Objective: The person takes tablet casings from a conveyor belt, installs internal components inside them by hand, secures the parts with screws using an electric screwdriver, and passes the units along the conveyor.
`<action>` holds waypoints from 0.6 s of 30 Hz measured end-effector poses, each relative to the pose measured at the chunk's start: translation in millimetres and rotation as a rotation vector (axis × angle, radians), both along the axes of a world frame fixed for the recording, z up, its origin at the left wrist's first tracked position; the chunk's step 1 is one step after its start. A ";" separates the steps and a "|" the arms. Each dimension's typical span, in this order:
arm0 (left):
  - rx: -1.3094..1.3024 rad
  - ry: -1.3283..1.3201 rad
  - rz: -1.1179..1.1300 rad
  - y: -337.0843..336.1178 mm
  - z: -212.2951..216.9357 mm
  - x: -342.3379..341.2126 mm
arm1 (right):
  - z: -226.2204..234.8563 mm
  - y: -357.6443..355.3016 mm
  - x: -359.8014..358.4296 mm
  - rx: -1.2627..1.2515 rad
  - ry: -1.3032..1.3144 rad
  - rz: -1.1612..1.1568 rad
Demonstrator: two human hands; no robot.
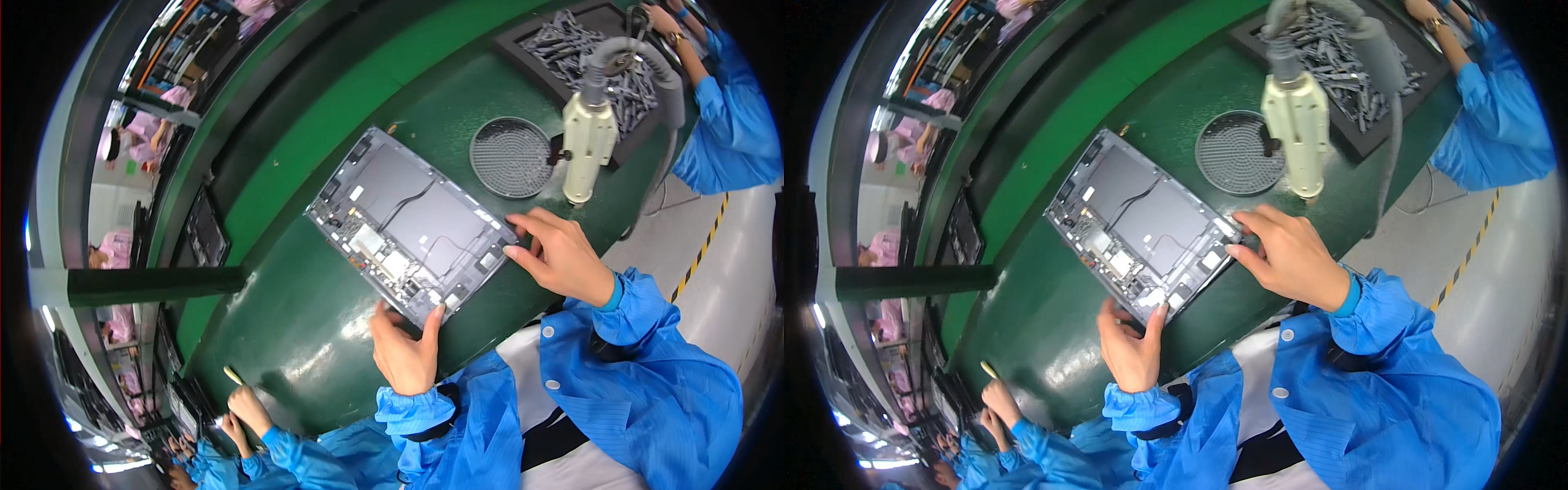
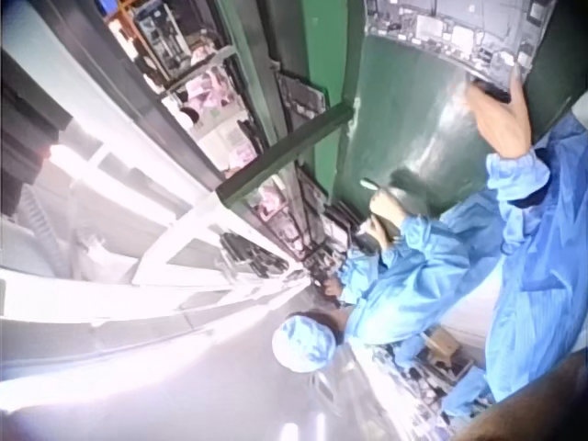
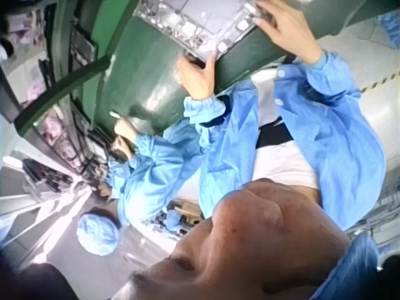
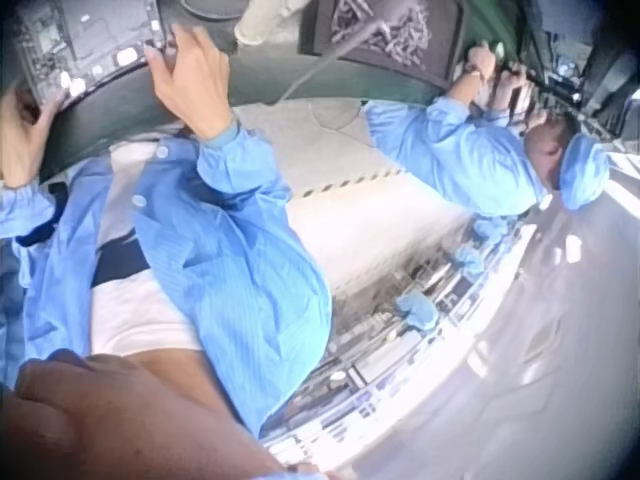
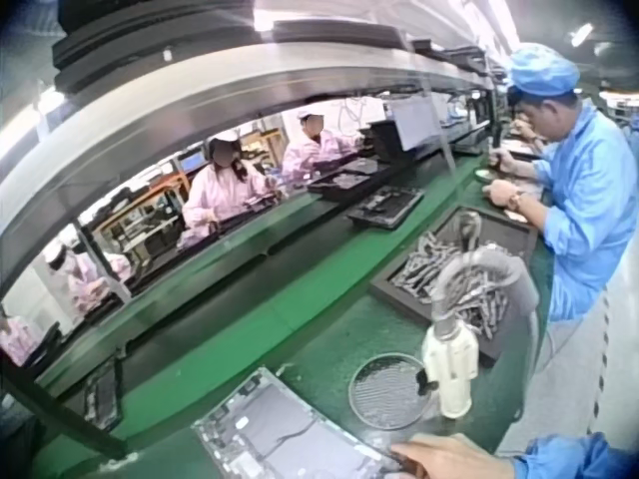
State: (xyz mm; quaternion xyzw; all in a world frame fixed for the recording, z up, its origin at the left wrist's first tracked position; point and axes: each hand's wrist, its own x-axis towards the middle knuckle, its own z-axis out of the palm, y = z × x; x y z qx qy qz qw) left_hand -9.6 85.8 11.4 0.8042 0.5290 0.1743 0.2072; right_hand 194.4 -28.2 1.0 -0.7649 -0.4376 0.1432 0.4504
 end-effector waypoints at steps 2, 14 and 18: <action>-0.351 0.028 0.003 4.5 1.9 -10.0 | 3.0 1.1 0.5 -0.182 0.003 0.100; -0.405 -0.315 -0.290 43.6 -8.4 -54.3 | -7.2 14.5 -43.6 0.147 1.082 0.014; -0.597 -0.712 -0.247 84.2 -10.1 -66.6 | -9.2 40.5 -61.9 0.381 1.252 0.058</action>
